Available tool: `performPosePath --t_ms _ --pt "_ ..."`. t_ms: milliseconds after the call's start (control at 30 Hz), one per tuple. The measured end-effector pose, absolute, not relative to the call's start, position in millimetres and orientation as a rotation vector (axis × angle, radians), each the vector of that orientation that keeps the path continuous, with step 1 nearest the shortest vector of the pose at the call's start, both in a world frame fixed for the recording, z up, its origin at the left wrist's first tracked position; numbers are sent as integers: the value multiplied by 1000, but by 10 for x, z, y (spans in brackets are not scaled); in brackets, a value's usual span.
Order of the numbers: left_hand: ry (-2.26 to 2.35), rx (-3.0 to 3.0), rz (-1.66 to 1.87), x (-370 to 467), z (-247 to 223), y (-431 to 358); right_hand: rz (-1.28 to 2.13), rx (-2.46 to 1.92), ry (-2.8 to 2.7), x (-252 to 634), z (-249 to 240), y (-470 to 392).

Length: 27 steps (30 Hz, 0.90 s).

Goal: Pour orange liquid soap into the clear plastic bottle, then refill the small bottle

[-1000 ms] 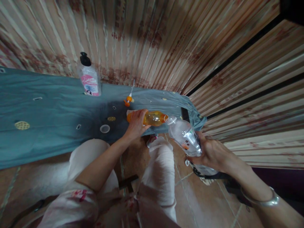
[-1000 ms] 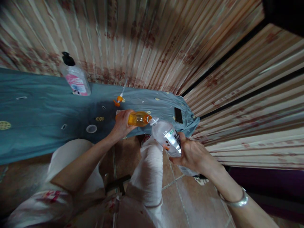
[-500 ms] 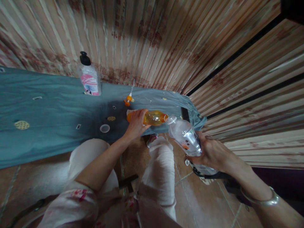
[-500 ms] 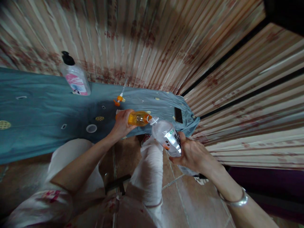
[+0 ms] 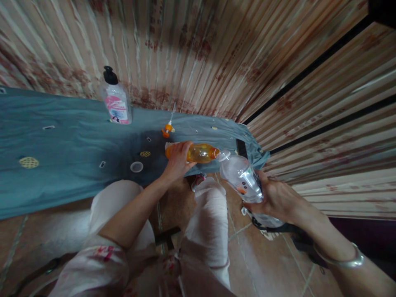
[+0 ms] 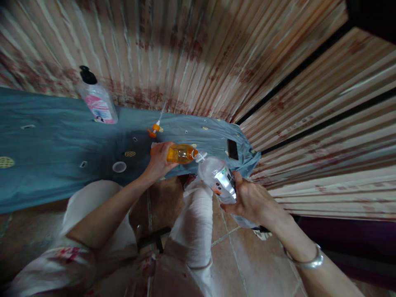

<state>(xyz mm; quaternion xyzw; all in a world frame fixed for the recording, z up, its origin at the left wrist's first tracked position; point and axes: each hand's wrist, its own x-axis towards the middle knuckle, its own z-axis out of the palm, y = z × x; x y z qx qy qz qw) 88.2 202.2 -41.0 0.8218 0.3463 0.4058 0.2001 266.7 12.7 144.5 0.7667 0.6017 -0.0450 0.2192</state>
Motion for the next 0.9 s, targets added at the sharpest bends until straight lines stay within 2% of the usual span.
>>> performPosePath --t_ms 900 --pt "952 2287 1134 883 -391 2020 -111 2113 1656 2663 1443 130"
